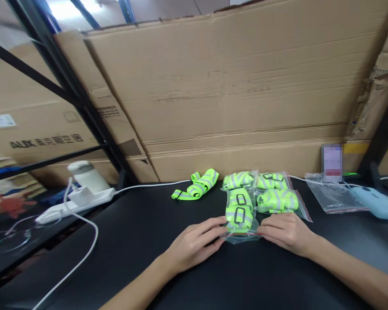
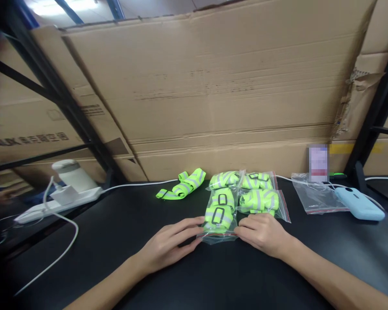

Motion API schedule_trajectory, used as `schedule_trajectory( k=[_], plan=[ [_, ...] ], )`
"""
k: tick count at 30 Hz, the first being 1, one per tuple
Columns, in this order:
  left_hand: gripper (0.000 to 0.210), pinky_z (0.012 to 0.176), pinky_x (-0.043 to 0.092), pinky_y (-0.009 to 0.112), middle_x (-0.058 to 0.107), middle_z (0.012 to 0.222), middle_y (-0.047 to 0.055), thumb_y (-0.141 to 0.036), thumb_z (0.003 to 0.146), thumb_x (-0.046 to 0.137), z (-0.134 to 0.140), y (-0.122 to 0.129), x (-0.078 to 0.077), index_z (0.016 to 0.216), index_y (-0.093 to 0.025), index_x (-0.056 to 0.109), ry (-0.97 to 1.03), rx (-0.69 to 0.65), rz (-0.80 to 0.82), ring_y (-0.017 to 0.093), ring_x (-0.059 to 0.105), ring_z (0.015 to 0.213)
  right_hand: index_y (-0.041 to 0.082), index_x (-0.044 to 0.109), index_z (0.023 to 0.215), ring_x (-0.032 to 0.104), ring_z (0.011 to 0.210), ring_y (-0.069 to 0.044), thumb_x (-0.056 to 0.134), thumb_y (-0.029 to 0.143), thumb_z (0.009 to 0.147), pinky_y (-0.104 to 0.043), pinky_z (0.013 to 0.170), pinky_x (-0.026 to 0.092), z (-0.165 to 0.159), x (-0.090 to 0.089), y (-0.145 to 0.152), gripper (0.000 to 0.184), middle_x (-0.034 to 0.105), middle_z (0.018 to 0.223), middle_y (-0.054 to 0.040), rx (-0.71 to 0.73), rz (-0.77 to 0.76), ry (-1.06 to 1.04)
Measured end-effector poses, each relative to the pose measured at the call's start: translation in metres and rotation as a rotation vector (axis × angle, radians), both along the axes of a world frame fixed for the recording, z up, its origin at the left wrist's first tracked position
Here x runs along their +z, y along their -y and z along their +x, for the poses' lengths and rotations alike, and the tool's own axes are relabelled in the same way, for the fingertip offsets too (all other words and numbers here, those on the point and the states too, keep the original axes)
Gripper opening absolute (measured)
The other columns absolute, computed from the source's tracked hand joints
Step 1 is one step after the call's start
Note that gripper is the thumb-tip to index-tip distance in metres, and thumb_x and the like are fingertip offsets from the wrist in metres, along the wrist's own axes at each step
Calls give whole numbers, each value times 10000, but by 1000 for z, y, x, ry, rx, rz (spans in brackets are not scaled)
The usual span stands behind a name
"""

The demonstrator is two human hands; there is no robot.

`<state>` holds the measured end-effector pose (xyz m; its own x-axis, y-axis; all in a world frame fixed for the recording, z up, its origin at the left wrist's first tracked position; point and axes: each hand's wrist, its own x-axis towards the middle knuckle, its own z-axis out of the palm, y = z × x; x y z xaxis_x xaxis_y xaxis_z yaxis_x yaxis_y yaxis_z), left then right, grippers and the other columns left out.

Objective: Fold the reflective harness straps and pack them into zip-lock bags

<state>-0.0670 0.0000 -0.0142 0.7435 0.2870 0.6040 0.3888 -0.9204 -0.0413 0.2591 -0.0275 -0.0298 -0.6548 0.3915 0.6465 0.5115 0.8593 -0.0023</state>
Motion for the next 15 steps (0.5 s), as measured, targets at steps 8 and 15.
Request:
schedule_trajectory(
  k=[8,15],
  plan=[
    [299,946,633,310,754,1186,111,-150,988,567,16,-39,-5,1282,-189,605,-28,-182,187,206,749,1070,212,733,1011,740,753,-177,513,181,1036,-286,709,594,-11,-7,-19,224,768,863,-61,-3,-28,-52],
    [247,943,637,313,780,1074,100,-152,970,621,18,-43,-1,1217,-156,638,15,-170,198,208,758,1032,201,741,1066,750,771,-189,526,162,1025,-303,710,617,-2,-5,-25,223,781,880,-70,-46,23,-39]
  ],
)
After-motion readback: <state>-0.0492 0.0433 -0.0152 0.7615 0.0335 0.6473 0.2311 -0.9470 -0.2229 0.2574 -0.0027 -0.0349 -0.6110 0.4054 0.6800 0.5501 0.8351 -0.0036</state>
